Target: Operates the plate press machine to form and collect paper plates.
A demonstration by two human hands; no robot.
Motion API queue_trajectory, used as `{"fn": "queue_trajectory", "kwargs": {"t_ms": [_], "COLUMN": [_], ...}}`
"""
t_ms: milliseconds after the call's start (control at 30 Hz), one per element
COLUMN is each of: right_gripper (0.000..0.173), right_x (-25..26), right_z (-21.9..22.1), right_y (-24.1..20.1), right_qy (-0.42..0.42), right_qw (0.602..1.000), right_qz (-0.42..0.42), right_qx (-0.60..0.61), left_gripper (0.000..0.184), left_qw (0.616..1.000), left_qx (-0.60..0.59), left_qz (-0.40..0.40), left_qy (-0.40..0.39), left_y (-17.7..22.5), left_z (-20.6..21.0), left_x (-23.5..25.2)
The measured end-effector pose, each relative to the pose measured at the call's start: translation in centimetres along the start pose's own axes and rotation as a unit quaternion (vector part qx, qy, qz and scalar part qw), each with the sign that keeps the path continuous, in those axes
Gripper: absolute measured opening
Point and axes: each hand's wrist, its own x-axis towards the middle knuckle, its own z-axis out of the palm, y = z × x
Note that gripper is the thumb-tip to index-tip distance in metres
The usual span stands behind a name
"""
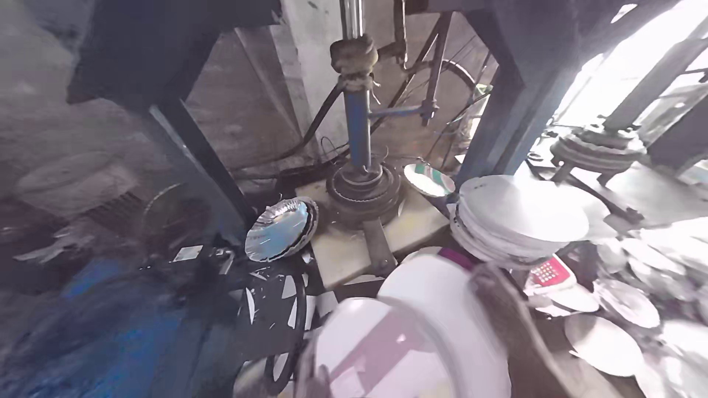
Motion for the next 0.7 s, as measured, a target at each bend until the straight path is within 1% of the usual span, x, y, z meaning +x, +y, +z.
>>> {"fn": "queue_trajectory", "kwargs": {"t_ms": [33, 67, 100, 133, 167, 200, 267, 300, 333, 367, 433, 500, 533, 567, 600, 633, 667, 700], "right_gripper": [0.020, 0.020, 0.024, 0.028, 0.030, 0.034, 0.056, 0.062, 0.059, 0.050, 0.028, 0.021, 0.020, 0.021, 0.026, 0.033, 0.039, 0.043], "right_x": [-1.5, -2.4, -2.6, -2.1, -1.0, 0.4, 3.6, 4.7, 5.4, 5.9, 6.6, 6.6, 6.4, 6.1, 5.7, 5.1, 4.7, 4.3], "right_z": [0.9, 1.6, 2.0, 2.1, 2.2, 2.2, 2.1, 2.3, 2.6, 2.8, 2.6, 1.6, 1.2, 1.1, 1.1, 1.3, 1.6, 2.0], "right_y": [-0.7, -0.8, -0.6, -0.2, 0.5, 1.6, 4.8, 6.1, 6.8, 6.8, 6.2, 5.8, 5.9, 5.8, 5.6, 5.0, 3.7, 2.1], "right_qy": [-0.059, -0.117, -0.146, -0.129, -0.080, -0.028, -0.014, -0.032, -0.058, -0.064, -0.008, 0.046, 0.071, 0.078, 0.062, 0.023, -0.037, -0.121], "right_qw": [0.996, 0.988, 0.984, 0.990, 0.996, 0.987, 0.944, 0.927, 0.925, 0.928, 0.941, 0.967, 0.972, 0.974, 0.973, 0.970, 0.963, 0.952], "right_qz": [0.013, 0.018, 0.014, -0.005, -0.039, -0.076, -0.111, -0.107, -0.085, -0.065, -0.056, -0.045, -0.061, -0.074, -0.080, -0.077, -0.063, -0.032], "right_qx": [0.066, 0.102, 0.104, 0.056, -0.031, -0.137, -0.310, -0.357, -0.367, -0.362, -0.335, -0.247, -0.216, -0.201, -0.207, -0.230, -0.258, -0.278], "left_gripper": [0.040, 0.041, 0.042, 0.042, 0.043, 0.043, 0.042, 0.045, 0.048, 0.047, 0.049, 0.053, 0.053, 0.051, 0.046, 0.039, 0.037, 0.040], "left_qw": [0.999, 0.997, 0.995, 0.995, 0.995, 0.996, 0.999, 0.999, 0.999, 0.998, 0.994, 0.991, 0.989, 0.986, 0.984, 0.984, 0.985, 0.985], "left_qx": [0.018, 0.033, 0.038, 0.035, 0.032, 0.033, 0.035, 0.032, 0.031, 0.029, 0.052, 0.074, 0.088, 0.104, 0.120, 0.121, 0.128, 0.136], "left_qz": [-0.016, -0.030, -0.045, -0.051, -0.054, -0.054, -0.035, -0.006, 0.028, 0.057, 0.094, 0.106, 0.106, 0.105, 0.100, 0.087, 0.069, 0.051], "left_qy": [-0.029, -0.061, -0.078, -0.084, -0.077, -0.058, 0.000, -0.002, -0.007, -0.003, 0.005, 0.036, 0.060, 0.078, 0.084, 0.096, 0.098, 0.092], "left_y": [-0.8, -1.5, -1.9, -2.1, -2.0, -1.6, -0.5, 0.1, 0.3, 0.5, 1.1, 1.6, 1.6, 1.5, 1.5, 1.5, 1.5, 1.6], "left_z": [0.8, 1.3, 1.7, 1.8, 1.6, 1.1, 0.3, -0.6, -1.9, -3.3, -5.6, -6.5, -6.4, -6.3, -6.1, -5.7, -5.2, -4.8], "left_x": [-0.2, -0.2, -0.1, 0.1, 0.2, 0.4, 0.8, 1.1, 1.4, 1.7, 1.7, 0.9, 0.4, 0.0, -0.3, -0.3, -0.3, -0.1]}}
